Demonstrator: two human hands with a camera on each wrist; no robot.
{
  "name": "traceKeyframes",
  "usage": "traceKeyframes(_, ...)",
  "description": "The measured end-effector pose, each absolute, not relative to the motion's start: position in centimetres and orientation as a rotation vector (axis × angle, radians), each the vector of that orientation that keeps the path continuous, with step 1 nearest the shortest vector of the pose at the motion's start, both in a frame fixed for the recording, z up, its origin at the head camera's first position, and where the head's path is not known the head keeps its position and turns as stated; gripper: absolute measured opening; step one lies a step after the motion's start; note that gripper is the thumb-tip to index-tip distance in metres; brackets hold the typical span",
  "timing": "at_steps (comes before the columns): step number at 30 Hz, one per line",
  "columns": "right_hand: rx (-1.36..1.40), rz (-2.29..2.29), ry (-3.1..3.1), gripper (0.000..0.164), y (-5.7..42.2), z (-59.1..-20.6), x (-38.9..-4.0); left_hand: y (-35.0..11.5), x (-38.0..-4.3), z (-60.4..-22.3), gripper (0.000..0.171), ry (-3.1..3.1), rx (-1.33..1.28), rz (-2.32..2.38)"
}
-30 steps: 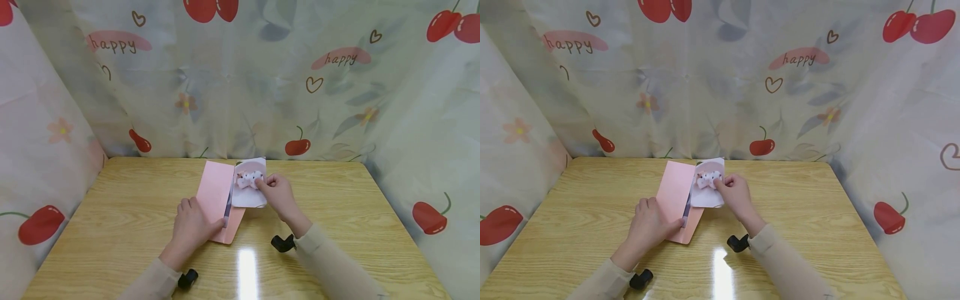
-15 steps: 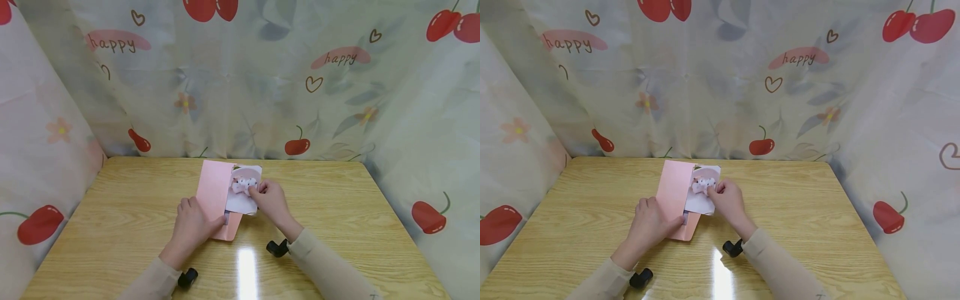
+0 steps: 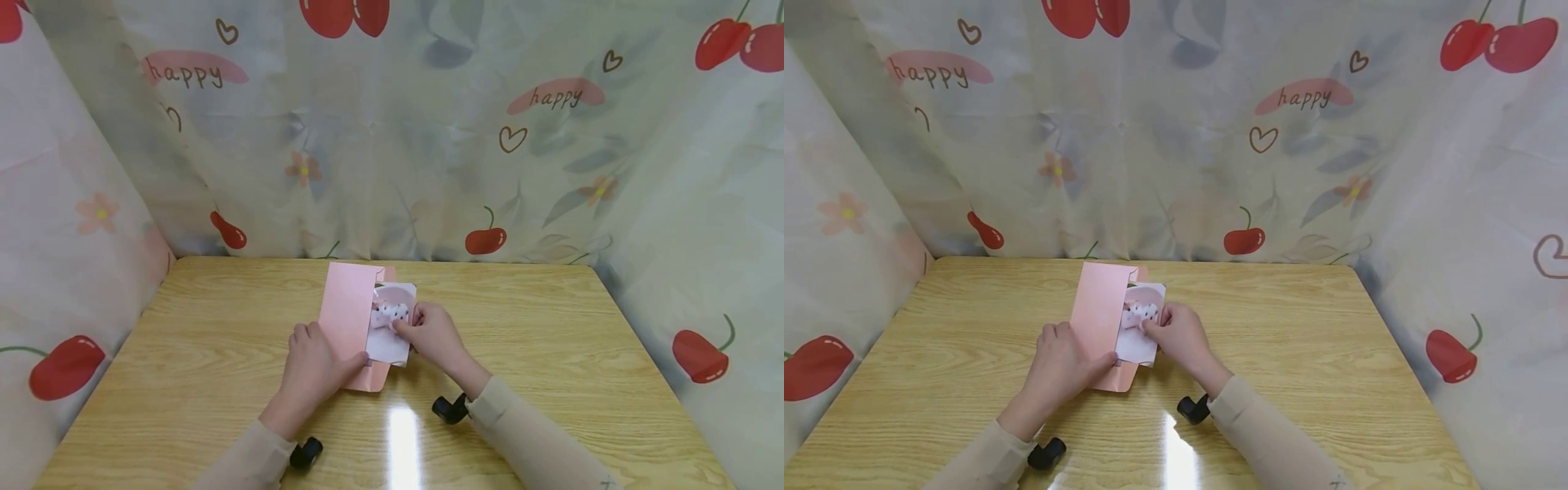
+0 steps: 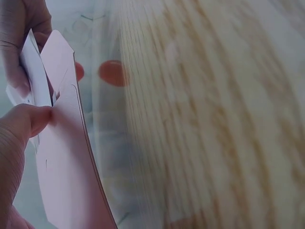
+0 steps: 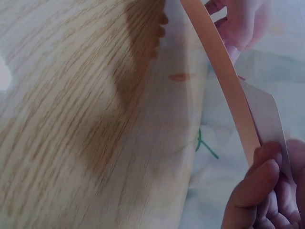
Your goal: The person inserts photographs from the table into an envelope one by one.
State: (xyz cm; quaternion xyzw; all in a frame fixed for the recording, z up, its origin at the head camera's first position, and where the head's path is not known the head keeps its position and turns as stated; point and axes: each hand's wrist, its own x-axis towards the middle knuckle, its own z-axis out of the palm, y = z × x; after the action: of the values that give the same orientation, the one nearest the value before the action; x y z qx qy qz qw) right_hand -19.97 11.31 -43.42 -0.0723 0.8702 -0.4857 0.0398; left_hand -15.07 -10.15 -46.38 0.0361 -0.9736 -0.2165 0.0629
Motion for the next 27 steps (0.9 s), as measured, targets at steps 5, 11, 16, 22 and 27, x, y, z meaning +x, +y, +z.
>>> traceKeyframes(5,-0.215,-1.476,2.616,0.032,11.4,-43.3,-19.9,-10.2,-15.0,-46.3,0.101,-2.942,0.116,-0.666)
traceKeyframes(11,-0.16,-1.743,2.468,0.021,11.6,-42.6,-20.0,-10.4,-14.9,-46.2,0.102,-2.937,0.139,-0.641)
traceKeyframes(16,-0.176,-1.814,2.419,0.014,11.3,-42.1,-20.0,-10.4,-14.9,-46.2,0.103,-2.945,0.162,-0.64)
traceKeyframes(22,-0.163,-1.789,2.415,0.015,10.7,-42.1,-20.2,-10.3,-14.7,-46.2,0.101,-2.92,0.164,-0.676)
traceKeyframes(27,-0.123,-1.732,2.471,0.017,10.3,-42.5,-20.5,-10.2,-14.6,-46.0,0.099,-2.912,0.164,-0.69)
